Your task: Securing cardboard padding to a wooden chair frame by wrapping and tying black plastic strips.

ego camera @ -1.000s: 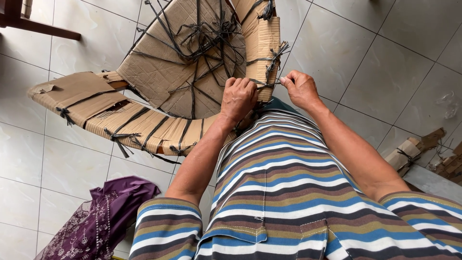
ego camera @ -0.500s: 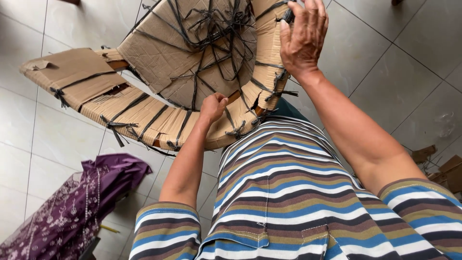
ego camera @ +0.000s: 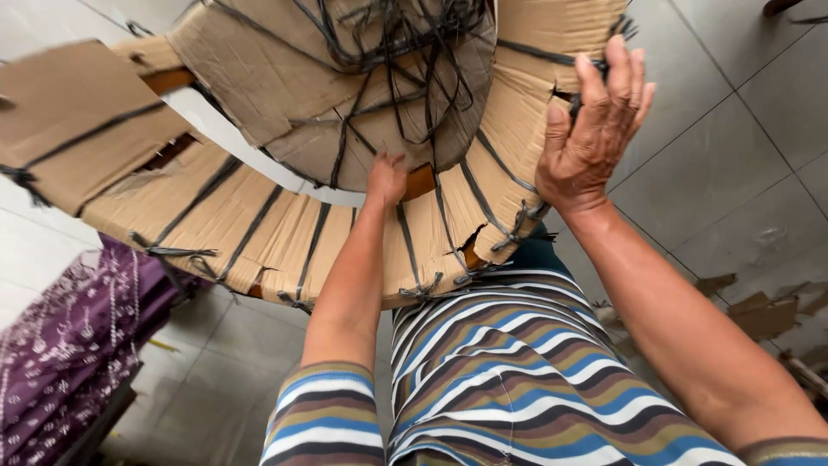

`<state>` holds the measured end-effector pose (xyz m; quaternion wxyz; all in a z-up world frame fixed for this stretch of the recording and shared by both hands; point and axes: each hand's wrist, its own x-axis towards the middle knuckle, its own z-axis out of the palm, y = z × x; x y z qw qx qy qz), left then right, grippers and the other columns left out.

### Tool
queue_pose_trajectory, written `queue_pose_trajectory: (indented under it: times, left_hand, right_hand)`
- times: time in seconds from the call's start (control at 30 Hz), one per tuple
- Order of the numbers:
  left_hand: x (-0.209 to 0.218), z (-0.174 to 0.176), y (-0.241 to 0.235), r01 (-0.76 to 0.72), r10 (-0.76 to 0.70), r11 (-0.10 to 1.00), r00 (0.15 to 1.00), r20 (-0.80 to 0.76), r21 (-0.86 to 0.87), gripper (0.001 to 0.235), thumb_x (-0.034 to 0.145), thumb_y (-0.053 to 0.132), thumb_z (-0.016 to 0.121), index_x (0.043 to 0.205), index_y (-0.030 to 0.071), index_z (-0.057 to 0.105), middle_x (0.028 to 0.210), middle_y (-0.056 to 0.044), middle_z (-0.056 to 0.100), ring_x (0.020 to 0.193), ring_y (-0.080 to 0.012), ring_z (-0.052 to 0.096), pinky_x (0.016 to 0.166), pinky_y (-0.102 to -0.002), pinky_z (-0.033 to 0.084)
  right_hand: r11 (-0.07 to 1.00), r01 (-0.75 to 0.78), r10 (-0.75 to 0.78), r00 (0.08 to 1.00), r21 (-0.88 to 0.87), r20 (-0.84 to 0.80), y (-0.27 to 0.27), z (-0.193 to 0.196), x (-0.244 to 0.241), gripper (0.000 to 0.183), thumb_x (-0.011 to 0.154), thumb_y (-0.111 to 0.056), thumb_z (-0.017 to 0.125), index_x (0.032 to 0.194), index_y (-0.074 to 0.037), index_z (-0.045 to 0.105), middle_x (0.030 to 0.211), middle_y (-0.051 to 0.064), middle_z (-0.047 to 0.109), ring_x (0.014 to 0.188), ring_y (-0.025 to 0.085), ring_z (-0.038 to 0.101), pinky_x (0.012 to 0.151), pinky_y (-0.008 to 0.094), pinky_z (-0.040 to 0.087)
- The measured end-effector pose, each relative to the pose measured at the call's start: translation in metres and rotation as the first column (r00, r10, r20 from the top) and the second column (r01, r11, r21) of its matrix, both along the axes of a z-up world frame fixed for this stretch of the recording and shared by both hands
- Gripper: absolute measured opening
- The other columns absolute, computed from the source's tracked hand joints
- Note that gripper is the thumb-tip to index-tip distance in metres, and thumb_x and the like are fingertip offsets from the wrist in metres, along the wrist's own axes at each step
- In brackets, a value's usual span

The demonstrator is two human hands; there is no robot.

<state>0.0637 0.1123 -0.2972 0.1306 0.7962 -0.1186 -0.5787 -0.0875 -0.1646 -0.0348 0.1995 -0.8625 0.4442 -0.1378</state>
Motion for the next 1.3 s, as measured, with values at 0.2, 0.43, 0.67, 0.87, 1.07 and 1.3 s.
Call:
queue_pose_trajectory:
  times: [0.2,0.43,0.67,0.87,1.07,1.3]
  left_hand:
    - [-0.001,-0.022,-0.055,0.030,-0.028,0.998,0.999,-0.042,0.056,0.075,0.097,0.038,0.056,0.158,-0.001,0.035,0.170,-0.025,-0.004,0.154,-0.0287,-0.026,0.126,-0.036,0.014]
    - [-0.003,-0.029,-0.076,0.043,-0.021,0.964,0.996,-0.085,0.261,0.087,0.102,0.031,0.062,0.163,-0.004,0.010,0.167,-0.006,-0.034,0.161,-0.0236,0.011,0.125,-0.036,0.029]
    - [0.006,0.040,-0.064,-0.561,0.567,0.824,0.811,0.141,-0.086,0.063,0.095,0.028,0.063,0.151,0.004,0.047,0.161,-0.008,0.040,0.147,-0.0287,0.041,0.120,-0.040,0.033]
    - [0.000,0.197,-0.098,-0.715,0.814,0.520,0.581,0.015,-0.467,0.022,0.092,0.007,0.066,0.111,0.008,0.076,0.103,-0.004,0.078,0.098,-0.0106,0.067,0.090,-0.028,0.053]
    - [-0.038,0.307,-0.119,-0.689,0.837,0.281,0.517,-0.181,-0.668,0.038,0.095,0.002,0.068,0.130,0.003,0.052,0.100,-0.012,0.076,0.086,-0.0083,0.068,0.079,-0.021,0.057]
    - [-0.076,0.351,-0.125,-0.315,0.608,0.557,0.785,0.119,-0.768,0.030,0.091,0.010,0.074,0.118,0.018,0.062,0.102,-0.010,0.079,0.096,-0.0238,0.078,0.076,-0.031,0.061]
  right_hand:
    - [0.997,-0.005,0.005,1.000,0.074,0.009,0.000,0.009,-0.001,0.049,0.118,-0.042,0.040,0.157,-0.014,0.047,0.171,0.008,0.025,0.164,0.036,0.021,0.137,0.066,0.015]
    - [0.994,-0.032,0.027,0.998,0.101,0.052,0.000,0.009,-0.001,0.044,0.121,-0.034,0.043,0.161,-0.015,0.042,0.173,0.007,0.021,0.166,0.034,0.025,0.138,0.071,0.011]
    - [0.995,-0.037,0.031,0.997,0.089,0.070,0.000,0.012,0.004,0.041,0.118,-0.027,0.044,0.155,-0.011,0.049,0.169,0.012,0.026,0.160,0.036,0.034,0.131,0.071,0.015]
    - [0.996,-0.075,0.066,0.987,0.053,0.146,-0.006,0.009,0.008,0.041,0.116,-0.026,0.045,0.153,-0.010,0.052,0.167,0.014,0.026,0.155,0.036,0.033,0.125,0.065,0.016]
    - [0.989,-0.141,0.131,0.971,0.039,0.199,-0.016,0.025,0.003,0.049,0.111,-0.022,0.059,0.155,-0.007,0.044,0.164,0.020,0.027,0.151,0.044,0.030,0.118,0.070,0.017]
    - [0.692,-0.499,0.337,0.863,0.523,0.377,-0.010,0.095,-0.005,0.034,0.111,-0.038,0.057,0.129,-0.013,0.073,0.115,0.009,0.072,0.114,0.028,0.068,0.100,0.042,0.050]
